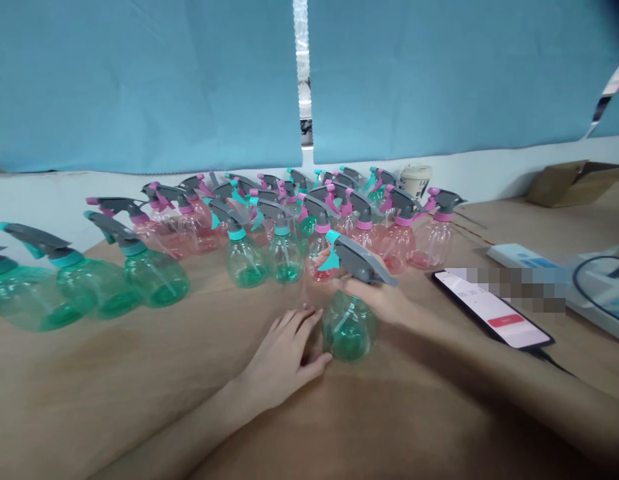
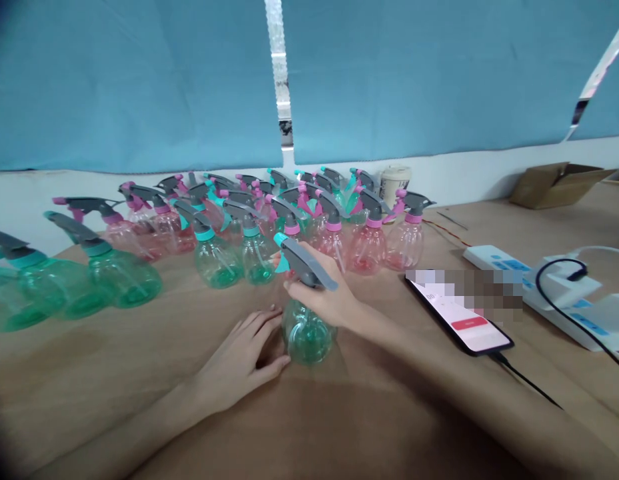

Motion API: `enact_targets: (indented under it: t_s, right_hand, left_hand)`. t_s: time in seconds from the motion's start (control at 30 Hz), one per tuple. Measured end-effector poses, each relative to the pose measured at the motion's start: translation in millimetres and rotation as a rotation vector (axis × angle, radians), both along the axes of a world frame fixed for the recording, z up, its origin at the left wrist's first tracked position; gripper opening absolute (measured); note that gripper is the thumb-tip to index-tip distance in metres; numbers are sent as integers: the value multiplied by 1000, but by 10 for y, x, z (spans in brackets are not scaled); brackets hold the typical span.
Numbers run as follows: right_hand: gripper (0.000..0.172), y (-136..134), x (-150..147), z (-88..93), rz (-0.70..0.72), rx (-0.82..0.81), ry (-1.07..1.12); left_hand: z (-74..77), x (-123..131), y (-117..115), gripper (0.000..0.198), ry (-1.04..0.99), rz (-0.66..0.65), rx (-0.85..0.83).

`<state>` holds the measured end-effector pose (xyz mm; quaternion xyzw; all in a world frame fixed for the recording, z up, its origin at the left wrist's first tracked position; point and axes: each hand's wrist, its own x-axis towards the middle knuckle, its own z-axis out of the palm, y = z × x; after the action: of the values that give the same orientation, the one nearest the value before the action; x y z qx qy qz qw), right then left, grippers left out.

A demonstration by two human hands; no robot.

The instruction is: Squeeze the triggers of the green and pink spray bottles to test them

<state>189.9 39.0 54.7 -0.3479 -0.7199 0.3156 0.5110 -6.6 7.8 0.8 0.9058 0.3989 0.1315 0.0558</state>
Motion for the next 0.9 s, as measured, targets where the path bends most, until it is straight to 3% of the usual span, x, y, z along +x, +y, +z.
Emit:
enact_targets:
  t_s: [0.23,0.5,0.9]
  right_hand:
    - [27,-7,6,-44,-52,15,-71]
    - [29,9,-3,-52,17,1,-35]
    - [18,-29,-9,-1,0,-55,-76]
  left_hand:
    - [22,14,-9,45,6,-2,-5]
    - [4,16,11,45,21,-14,9]
    - [12,14,-3,47,25,-11,-11]
